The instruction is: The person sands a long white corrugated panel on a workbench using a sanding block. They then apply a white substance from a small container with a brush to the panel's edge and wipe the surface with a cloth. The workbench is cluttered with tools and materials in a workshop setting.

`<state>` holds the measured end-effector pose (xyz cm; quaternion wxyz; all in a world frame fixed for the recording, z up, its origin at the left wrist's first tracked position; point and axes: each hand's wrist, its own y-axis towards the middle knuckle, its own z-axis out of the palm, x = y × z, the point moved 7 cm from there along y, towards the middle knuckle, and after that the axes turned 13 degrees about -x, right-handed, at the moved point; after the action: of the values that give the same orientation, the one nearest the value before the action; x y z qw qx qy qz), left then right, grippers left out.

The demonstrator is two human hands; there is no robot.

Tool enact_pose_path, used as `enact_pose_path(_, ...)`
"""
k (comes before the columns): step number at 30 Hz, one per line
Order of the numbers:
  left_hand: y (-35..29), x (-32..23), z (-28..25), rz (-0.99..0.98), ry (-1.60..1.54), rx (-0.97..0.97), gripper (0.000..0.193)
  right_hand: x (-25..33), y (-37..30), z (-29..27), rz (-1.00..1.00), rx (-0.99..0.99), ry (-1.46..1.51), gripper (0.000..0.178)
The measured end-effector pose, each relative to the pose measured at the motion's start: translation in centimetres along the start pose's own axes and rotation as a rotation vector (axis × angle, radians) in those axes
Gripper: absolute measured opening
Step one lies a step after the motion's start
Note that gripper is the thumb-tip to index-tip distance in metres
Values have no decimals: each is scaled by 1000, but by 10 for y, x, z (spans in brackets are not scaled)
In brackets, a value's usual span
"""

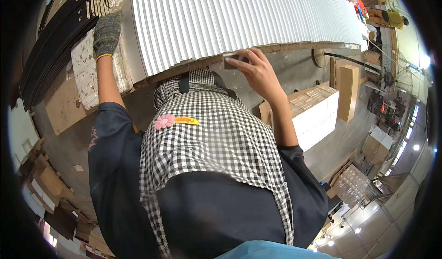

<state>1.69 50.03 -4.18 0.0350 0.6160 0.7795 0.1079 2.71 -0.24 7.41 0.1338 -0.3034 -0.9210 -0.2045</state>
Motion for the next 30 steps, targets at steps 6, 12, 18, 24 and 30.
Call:
enact_pose_path(6, 4, 1, 2, -31, -59, 65, 53, 0, -8, 14, 111, -81, -59, 49)
enact_pose_path(12, -3, 8, 5, -110, -192, -48, 52, 18, -41, 15, 367, -313, 177, 65)
enact_pose_path(18, 2, -12, -11, 21, -60, -24, 49, 33, -42, 56, 455, -540, 120, 57)
enact_pose_path(24, 2, -11, -7, 140, 57, -62, 47, 40, -52, 57, 595, -621, 240, 53)
enact_pose_path(30, -1, -4, 3, 141, 29, -52, 50, 51, -54, 57, 642, -547, 183, 48)
